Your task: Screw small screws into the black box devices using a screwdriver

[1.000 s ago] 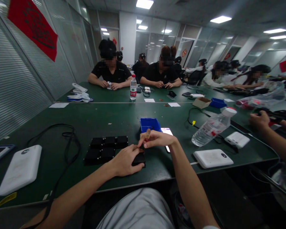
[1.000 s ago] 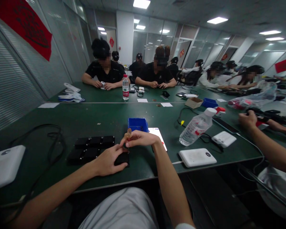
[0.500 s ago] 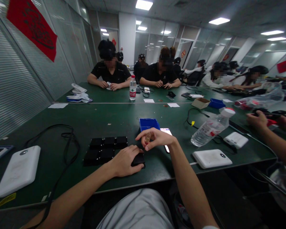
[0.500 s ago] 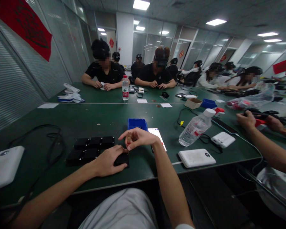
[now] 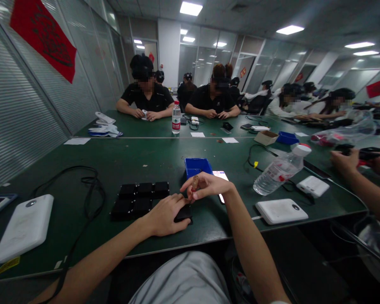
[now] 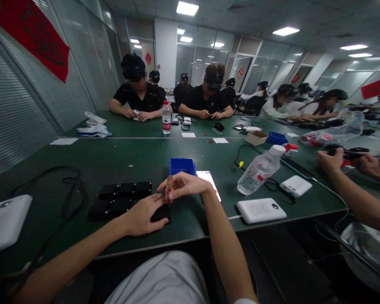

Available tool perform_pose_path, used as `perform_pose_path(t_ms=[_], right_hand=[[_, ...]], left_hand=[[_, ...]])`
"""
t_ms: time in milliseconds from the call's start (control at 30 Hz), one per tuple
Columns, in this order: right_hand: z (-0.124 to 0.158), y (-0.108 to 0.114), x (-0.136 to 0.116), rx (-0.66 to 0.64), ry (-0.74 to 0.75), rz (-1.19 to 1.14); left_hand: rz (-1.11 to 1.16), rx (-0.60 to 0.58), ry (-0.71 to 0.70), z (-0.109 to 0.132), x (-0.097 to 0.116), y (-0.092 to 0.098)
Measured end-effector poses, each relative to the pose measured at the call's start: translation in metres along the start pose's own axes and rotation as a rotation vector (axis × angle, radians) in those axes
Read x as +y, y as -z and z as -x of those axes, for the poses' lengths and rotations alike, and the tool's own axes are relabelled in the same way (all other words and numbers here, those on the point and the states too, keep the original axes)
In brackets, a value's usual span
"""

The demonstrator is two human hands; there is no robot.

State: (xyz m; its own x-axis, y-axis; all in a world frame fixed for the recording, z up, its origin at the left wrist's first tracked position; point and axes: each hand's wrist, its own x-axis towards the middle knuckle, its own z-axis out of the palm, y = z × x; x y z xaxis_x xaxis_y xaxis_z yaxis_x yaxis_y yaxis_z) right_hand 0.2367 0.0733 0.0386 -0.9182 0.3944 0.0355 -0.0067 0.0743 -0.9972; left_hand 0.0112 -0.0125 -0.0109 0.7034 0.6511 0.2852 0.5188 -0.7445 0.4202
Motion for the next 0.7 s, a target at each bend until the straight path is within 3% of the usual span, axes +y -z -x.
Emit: perform_pose_path(t_ms=[233,500,700], right_hand=[[-0.0049,-0.0016,-0.0027,0.024,0.11,0.076],[-0.0019,-0.0031,-0.0052,0.131,0.056,0.078],[-0.001,-0.0014,-0.0023,0.097,0.029,0.04]], left_hand=[[0.006,-0.016,0.006,-0.0003,0.0025,0.0031],[0.003,-0.021,0.009,-0.0005,0.0015,0.0022],[-0.015,-0.026,0.018,0.0001,0.0019,0.0013]])
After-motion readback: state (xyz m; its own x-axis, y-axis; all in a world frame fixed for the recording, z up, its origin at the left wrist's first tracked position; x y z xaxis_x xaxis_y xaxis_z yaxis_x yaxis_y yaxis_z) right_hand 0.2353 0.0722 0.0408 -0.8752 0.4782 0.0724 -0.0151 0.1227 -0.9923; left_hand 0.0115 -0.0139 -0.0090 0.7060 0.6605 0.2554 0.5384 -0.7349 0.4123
